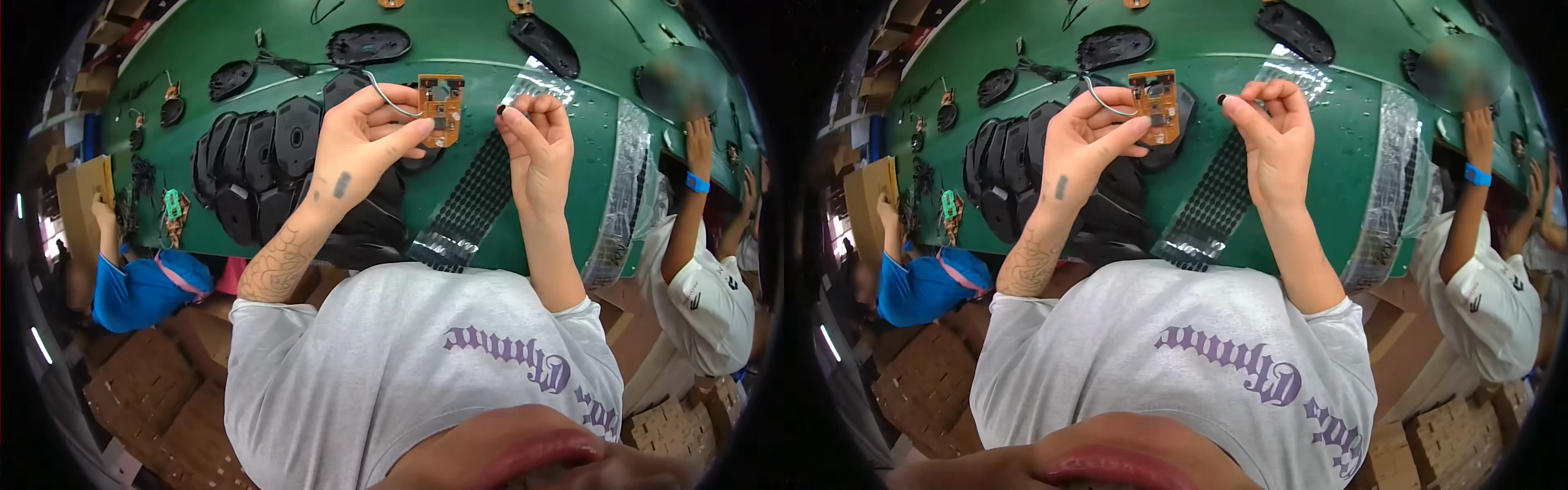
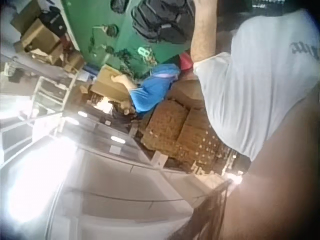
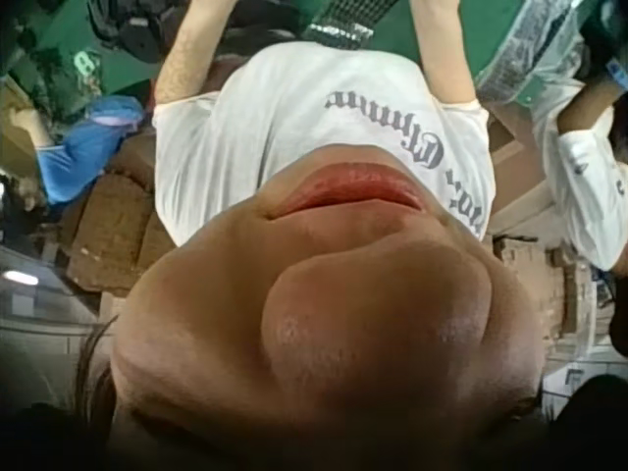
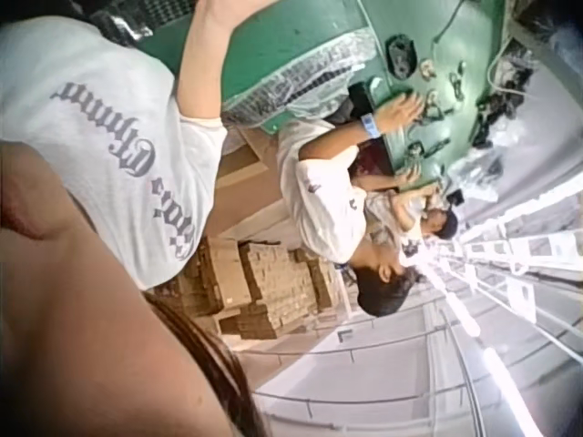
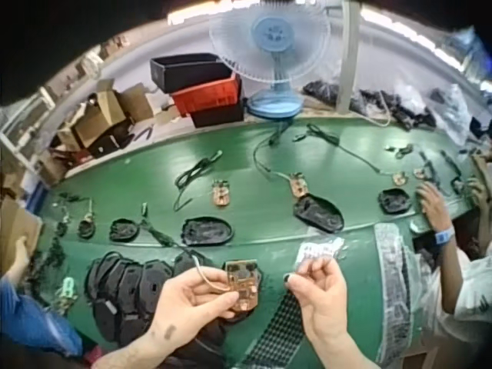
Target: Manually assembling electronic components onto printed circuit boards at a factory workstation.
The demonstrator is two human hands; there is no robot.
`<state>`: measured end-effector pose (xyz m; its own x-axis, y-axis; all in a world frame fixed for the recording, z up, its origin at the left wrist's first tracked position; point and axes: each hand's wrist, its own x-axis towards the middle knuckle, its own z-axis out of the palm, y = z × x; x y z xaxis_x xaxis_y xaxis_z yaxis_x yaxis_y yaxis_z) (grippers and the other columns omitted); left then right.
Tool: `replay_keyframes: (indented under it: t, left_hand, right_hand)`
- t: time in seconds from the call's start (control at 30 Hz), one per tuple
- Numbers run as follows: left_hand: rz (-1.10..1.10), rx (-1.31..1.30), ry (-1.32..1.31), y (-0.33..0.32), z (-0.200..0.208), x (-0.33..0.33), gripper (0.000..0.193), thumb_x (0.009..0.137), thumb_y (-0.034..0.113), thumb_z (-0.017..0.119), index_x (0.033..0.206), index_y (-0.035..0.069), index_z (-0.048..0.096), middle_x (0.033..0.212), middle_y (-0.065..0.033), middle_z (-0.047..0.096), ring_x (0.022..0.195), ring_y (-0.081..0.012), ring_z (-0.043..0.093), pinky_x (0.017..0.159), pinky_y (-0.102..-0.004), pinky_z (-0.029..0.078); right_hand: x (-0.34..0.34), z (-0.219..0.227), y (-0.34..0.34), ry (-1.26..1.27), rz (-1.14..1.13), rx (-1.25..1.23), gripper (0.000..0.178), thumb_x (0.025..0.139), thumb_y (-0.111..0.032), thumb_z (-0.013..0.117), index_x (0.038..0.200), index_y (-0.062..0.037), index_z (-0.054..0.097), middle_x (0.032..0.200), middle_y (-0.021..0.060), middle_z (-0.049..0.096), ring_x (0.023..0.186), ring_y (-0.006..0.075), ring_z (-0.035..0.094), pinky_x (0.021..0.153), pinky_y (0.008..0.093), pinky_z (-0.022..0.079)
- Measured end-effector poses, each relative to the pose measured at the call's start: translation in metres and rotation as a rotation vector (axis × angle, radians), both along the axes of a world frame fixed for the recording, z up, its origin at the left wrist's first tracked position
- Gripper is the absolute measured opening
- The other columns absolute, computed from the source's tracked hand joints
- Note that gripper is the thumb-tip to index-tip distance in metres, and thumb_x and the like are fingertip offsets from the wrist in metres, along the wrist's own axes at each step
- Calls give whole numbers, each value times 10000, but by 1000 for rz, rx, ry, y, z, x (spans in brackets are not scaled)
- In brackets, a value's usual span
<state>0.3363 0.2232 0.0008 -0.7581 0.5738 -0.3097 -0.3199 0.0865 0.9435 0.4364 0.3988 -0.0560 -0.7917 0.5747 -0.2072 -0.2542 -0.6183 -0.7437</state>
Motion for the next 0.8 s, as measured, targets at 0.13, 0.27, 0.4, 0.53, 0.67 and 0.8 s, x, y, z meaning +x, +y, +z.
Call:
replay_keyframes:
  t: [0.13, 0.27, 0.4, 0.53, 0.67, 0.8]
  left_hand:
    - [-15, -21, 31, 5, -2, 9, 311, 835, 0, 718, 1116, -44, 592, 973, -158, 677, 805, -185, 691, 670, -236, 585]
    - [-21, -18, 25, 7, -3, 17, 318, 830, -13, 721, 1117, -50, 590, 986, -159, 676, 810, -186, 695, 672, -232, 586]
    - [-13, -4, 18, 7, -3, 22, 323, 825, -23, 724, 1118, -53, 589, 1000, -162, 675, 823, -190, 700, 674, -233, 587]
    - [-35, -13, 56, 7, -5, 23, 320, 832, -28, 715, 1125, -56, 588, 1002, -163, 675, 838, -198, 706, 678, -234, 586]
    - [-38, -14, 76, 7, -7, 25, 318, 835, -30, 711, 1127, -57, 588, 1004, -162, 676, 845, -201, 708, 688, -229, 585]
    - [-45, -11, 99, 7, -8, 25, 314, 839, -33, 707, 1129, -57, 591, 1010, -160, 677, 845, -195, 709, 701, -222, 582]
  right_hand:
    - [2, 2, -10, 46, -9, 32, 336, 799, 127, 681, 986, -69, 481, 990, 84, 582, 874, 167, 620, 856, 279, 517]
    - [4, 4, -16, 89, -36, 101, 347, 794, 135, 688, 982, -68, 478, 973, 81, 583, 865, 164, 623, 858, 272, 523]
    - [3, 0, -17, 91, -56, 153, 354, 788, 142, 696, 979, -64, 480, 961, 77, 589, 862, 160, 629, 854, 263, 530]
    - [4, -7, -15, 101, -39, 235, 349, 787, 131, 710, 974, -60, 485, 943, 74, 597, 867, 156, 639, 838, 254, 540]
    - [4, -6, -16, 80, -40, 241, 341, 787, 124, 714, 969, -58, 491, 937, 74, 603, 868, 156, 642, 830, 252, 542]
    - [4, -6, -16, 51, -39, 241, 334, 786, 115, 722, 965, -55, 497, 931, 71, 607, 863, 150, 643, 819, 246, 544]
